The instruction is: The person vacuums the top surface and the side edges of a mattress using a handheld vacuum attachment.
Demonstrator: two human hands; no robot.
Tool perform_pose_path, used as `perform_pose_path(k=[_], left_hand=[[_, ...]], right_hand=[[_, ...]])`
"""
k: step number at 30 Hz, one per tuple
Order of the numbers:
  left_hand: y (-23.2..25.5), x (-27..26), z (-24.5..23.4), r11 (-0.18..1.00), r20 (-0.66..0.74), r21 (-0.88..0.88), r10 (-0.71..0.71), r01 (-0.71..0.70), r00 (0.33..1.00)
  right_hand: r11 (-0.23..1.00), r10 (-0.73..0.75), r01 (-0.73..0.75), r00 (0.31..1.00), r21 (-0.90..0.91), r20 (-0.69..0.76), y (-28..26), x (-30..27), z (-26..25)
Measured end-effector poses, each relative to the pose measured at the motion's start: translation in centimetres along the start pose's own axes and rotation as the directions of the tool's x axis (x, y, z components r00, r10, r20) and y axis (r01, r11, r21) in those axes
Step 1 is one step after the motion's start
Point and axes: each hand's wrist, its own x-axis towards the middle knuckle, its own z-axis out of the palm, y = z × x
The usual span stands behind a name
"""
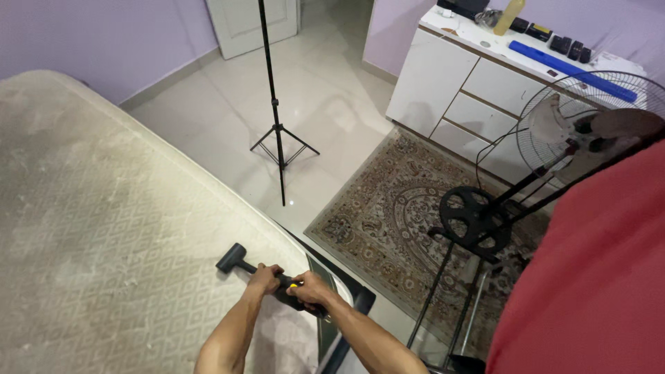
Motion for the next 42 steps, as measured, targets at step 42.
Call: perform_pose_path(k=[42], left_hand=[[-7.2, -2.2, -1.0, 0.998, -0.081, 0.013, 0.064, -0.063, 0.995]], right_hand=[[0.992, 0.019, -0.029, 0.996, -0.121, -0.083, -3.7, 1.1, 8.4]])
